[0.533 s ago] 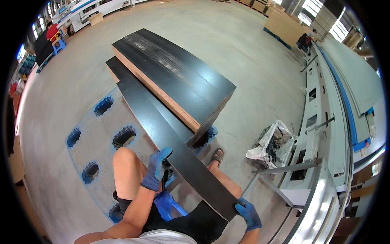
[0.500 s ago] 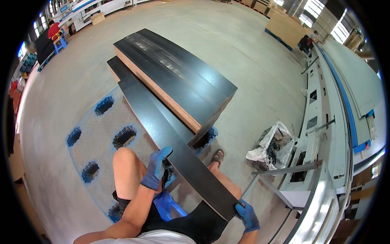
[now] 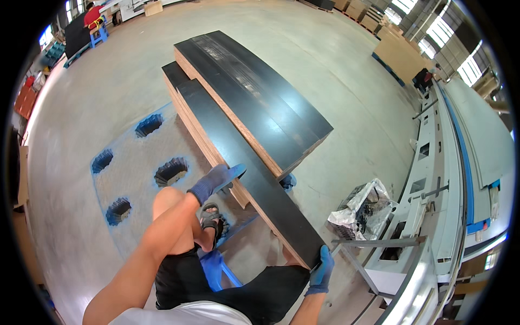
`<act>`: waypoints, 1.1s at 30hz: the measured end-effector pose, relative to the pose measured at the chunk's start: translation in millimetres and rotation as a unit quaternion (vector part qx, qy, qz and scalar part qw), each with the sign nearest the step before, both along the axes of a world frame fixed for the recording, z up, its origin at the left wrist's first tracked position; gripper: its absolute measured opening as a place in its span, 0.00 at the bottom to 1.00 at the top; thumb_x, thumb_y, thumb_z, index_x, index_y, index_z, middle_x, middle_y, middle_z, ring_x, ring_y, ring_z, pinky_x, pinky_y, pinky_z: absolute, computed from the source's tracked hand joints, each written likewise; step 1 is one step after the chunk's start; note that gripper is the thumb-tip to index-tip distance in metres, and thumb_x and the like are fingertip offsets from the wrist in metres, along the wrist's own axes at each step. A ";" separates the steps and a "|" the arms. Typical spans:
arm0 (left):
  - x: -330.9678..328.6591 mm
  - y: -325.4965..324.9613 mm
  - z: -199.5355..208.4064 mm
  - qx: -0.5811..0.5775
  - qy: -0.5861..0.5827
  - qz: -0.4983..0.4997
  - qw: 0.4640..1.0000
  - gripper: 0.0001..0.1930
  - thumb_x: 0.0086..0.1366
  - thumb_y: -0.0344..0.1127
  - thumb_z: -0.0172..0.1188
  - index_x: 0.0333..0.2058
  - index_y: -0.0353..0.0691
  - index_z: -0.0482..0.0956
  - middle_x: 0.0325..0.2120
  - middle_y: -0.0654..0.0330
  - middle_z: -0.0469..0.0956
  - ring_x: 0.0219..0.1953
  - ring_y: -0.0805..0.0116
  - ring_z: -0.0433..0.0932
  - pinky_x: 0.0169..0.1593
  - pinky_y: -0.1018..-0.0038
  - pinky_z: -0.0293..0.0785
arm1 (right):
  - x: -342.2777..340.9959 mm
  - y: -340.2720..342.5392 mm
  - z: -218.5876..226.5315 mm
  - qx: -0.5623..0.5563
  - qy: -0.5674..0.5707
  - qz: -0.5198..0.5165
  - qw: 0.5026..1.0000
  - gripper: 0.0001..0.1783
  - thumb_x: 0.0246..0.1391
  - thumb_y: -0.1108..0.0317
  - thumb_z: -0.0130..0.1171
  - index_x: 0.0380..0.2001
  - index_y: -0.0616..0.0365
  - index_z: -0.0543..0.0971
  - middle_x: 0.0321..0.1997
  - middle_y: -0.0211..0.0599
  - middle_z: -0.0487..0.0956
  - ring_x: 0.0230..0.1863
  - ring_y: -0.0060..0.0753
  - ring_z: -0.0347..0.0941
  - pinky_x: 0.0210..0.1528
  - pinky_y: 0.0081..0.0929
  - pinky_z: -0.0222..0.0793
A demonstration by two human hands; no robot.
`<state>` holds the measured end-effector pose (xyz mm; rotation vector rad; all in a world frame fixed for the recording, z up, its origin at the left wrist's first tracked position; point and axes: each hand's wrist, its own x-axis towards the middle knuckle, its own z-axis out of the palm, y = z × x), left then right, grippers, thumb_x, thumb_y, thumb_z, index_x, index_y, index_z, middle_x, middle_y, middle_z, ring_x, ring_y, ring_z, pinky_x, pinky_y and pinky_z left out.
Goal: The person picks up dark wood panels from a machine table and stacks them onto a growing pile on a pallet.
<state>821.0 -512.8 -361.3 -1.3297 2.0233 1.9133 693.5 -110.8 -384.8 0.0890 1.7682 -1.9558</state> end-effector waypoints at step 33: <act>-27.2 -16.1 -27.0 -0.160 0.052 0.238 0.957 0.39 0.57 0.60 0.53 0.45 0.19 0.63 0.42 0.32 0.72 0.46 0.41 0.73 0.49 0.62 0.70 | -4.4 -22.9 40.7 0.168 -0.097 0.143 0.971 0.35 0.55 0.38 0.47 0.52 0.57 0.67 0.45 0.45 0.75 0.40 0.48 0.77 0.37 0.45 0.78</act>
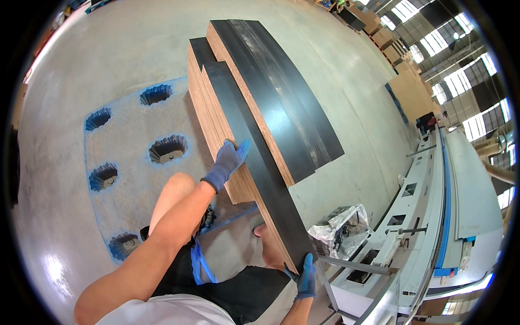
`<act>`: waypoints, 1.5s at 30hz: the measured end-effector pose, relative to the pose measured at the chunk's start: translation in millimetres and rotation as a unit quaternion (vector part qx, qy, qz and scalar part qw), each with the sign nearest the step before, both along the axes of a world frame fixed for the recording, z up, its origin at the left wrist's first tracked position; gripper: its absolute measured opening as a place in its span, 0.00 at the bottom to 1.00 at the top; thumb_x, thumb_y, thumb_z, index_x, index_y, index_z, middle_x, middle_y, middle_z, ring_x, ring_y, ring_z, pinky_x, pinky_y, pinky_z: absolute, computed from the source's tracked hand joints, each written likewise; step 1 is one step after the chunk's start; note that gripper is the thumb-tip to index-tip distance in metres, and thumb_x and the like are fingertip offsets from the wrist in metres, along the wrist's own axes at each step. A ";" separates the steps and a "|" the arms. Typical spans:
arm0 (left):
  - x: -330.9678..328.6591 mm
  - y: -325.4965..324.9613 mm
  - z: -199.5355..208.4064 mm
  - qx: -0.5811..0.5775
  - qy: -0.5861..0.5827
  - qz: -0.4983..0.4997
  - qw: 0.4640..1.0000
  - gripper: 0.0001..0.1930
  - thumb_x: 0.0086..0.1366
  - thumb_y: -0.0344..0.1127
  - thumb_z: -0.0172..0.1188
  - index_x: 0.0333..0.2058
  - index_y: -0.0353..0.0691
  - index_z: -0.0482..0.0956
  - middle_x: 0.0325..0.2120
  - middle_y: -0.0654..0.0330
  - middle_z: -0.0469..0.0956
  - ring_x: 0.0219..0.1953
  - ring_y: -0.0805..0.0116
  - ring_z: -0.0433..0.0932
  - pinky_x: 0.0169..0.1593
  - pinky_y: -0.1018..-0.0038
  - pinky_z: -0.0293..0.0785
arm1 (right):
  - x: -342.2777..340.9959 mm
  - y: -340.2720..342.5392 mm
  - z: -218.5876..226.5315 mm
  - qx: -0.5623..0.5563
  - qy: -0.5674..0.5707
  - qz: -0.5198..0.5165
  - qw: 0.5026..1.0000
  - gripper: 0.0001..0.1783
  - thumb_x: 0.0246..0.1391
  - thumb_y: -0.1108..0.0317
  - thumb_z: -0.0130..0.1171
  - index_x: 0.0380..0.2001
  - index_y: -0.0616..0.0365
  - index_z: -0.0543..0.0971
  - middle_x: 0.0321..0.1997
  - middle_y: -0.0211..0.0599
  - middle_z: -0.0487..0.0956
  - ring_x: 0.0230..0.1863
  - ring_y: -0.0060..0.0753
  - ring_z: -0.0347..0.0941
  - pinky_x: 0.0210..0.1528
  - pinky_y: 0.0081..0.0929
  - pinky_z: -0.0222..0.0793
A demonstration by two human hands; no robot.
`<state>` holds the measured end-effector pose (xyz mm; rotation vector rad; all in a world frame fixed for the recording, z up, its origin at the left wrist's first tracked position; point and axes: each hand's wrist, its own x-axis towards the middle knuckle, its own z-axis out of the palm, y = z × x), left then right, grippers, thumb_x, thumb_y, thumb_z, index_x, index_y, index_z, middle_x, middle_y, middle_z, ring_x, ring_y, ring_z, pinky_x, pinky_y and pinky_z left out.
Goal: The person picks up dark wood panels from a machine table and stacks them onto a growing pile on a pallet.
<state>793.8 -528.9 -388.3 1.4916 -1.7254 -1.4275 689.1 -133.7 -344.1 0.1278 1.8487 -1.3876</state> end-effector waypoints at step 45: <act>0.2 -0.7 -3.1 0.014 0.016 0.018 1.000 0.47 0.54 0.58 0.57 0.52 0.13 0.54 0.48 0.30 0.67 0.52 0.44 0.70 0.54 0.66 0.67 | 2.1 -223.3 -18.7 -0.041 -0.052 0.119 0.991 0.37 0.51 0.38 0.53 0.50 0.60 0.68 0.47 0.42 0.72 0.48 0.48 0.72 0.50 0.50 0.68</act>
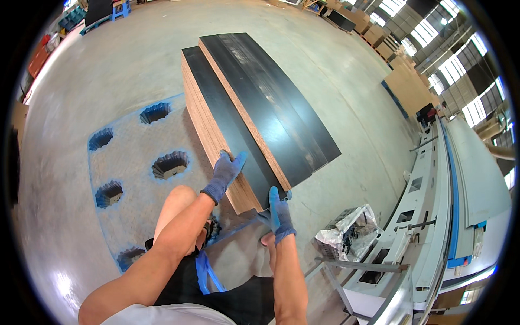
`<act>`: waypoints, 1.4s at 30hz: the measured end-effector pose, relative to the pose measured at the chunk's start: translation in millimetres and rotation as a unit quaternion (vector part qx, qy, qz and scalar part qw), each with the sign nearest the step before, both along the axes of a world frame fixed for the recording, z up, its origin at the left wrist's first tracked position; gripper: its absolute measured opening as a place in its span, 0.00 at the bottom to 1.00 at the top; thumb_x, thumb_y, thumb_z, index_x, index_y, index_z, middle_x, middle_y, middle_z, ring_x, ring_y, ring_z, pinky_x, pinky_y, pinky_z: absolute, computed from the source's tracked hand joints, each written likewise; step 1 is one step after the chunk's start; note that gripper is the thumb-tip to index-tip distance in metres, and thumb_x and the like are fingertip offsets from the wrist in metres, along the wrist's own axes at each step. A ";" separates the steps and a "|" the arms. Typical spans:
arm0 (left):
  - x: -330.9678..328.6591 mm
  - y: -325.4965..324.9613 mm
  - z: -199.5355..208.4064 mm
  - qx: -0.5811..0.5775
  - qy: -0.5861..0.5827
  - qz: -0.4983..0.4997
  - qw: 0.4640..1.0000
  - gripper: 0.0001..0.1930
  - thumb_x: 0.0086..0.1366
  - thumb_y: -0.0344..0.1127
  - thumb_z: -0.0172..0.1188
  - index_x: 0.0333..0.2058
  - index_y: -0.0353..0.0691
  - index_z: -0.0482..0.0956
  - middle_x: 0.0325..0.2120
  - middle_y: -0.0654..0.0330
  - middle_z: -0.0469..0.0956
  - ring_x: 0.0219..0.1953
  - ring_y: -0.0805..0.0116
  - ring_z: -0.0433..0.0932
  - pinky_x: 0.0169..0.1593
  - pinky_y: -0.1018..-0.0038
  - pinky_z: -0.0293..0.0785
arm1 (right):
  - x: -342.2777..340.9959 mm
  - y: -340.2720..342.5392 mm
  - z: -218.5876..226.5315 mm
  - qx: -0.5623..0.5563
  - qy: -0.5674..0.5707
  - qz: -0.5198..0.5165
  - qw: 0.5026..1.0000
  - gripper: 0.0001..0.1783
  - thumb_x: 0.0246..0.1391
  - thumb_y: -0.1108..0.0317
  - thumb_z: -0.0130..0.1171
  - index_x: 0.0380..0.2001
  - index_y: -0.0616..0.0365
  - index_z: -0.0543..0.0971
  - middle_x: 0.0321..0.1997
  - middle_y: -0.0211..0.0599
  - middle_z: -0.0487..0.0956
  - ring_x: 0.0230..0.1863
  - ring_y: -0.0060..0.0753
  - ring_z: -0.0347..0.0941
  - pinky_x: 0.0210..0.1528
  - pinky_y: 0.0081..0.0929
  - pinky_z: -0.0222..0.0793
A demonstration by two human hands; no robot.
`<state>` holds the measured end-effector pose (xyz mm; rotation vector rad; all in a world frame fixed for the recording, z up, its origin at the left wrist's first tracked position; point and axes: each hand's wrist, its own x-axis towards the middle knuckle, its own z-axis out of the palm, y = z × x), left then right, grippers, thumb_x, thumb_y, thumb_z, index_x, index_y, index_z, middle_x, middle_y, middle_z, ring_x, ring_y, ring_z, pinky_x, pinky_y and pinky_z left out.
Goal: The person picks up dark wood panels from a machine table and stacks them onto a growing pile on a pallet.
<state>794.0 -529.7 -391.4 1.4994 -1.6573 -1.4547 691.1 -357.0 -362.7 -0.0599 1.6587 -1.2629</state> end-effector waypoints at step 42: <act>-15.0 7.5 -5.9 -0.104 -0.037 0.059 0.992 0.41 0.60 0.51 0.53 0.49 0.10 0.52 0.45 0.23 0.65 0.50 0.37 0.69 0.52 0.62 0.67 | -9.7 -6.9 -52.3 -0.031 0.187 0.103 0.976 0.35 0.53 0.45 0.54 0.58 0.57 0.64 0.56 0.36 0.67 0.51 0.32 0.65 0.54 0.27 0.61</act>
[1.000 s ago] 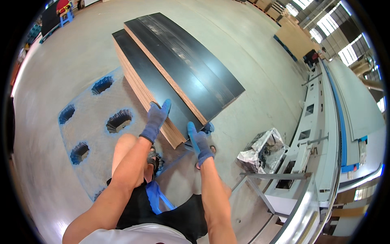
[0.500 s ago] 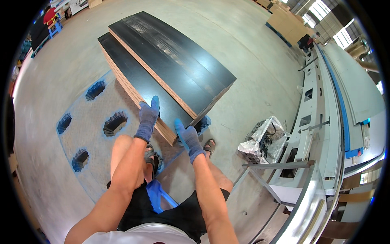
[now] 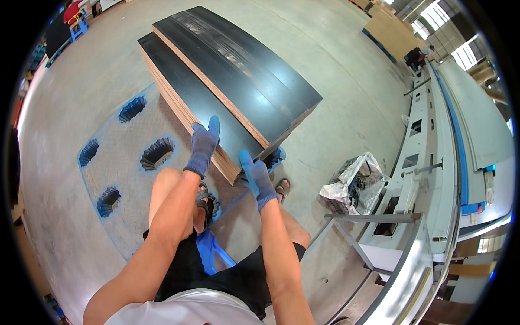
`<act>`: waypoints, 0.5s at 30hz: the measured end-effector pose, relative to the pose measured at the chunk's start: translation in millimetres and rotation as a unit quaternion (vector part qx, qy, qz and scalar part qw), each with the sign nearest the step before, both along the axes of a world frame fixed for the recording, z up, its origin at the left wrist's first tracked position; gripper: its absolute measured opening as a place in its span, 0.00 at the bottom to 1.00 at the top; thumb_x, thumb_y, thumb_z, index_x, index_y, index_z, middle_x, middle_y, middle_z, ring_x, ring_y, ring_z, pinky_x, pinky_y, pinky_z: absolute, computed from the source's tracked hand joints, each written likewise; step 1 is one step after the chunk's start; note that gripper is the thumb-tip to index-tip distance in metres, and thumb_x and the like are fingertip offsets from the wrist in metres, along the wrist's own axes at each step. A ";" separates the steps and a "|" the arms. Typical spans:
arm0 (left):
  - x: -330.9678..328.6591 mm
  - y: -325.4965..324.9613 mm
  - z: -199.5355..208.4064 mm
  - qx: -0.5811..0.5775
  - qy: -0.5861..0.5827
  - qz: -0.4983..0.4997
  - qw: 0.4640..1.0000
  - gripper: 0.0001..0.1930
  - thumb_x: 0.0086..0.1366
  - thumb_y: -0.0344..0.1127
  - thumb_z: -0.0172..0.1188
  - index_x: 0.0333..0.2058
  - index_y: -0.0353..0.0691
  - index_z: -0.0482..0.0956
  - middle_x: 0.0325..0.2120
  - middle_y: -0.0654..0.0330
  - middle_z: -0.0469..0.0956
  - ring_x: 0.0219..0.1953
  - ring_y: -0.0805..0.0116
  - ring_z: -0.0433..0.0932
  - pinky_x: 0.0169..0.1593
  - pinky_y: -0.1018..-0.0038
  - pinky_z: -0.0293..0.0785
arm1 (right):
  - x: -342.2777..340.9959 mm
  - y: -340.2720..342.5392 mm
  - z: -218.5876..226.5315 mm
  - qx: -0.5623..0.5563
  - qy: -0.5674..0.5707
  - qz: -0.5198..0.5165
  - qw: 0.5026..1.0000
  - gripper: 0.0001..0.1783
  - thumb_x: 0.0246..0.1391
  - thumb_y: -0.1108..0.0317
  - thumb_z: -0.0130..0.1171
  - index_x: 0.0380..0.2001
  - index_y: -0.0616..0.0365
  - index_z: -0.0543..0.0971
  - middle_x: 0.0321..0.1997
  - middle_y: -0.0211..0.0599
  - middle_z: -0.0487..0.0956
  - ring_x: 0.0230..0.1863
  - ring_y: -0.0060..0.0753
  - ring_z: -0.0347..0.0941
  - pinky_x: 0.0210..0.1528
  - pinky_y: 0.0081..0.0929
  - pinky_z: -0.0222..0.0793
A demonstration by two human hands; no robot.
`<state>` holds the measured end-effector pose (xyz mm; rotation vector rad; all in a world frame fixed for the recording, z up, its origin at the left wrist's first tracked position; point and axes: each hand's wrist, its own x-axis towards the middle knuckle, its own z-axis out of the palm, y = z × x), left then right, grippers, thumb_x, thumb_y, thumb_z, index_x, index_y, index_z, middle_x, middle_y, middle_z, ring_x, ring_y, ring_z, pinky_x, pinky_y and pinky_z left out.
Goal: The person picks up dark wood panels from a machine table and stacks them onto a growing pile on a pallet.
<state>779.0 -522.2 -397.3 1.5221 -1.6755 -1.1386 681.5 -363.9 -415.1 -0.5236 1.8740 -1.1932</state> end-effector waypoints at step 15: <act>-3.5 -3.3 -3.0 0.017 -0.016 0.034 0.999 0.46 0.59 0.54 0.52 0.52 0.08 0.49 0.51 0.25 0.60 0.55 0.40 0.65 0.57 0.65 0.62 | 51.1 59.1 40.0 -0.077 -0.250 -0.133 0.956 0.20 0.56 0.52 0.52 0.34 0.62 0.77 0.27 0.29 0.73 0.27 0.17 0.66 0.29 0.18 0.63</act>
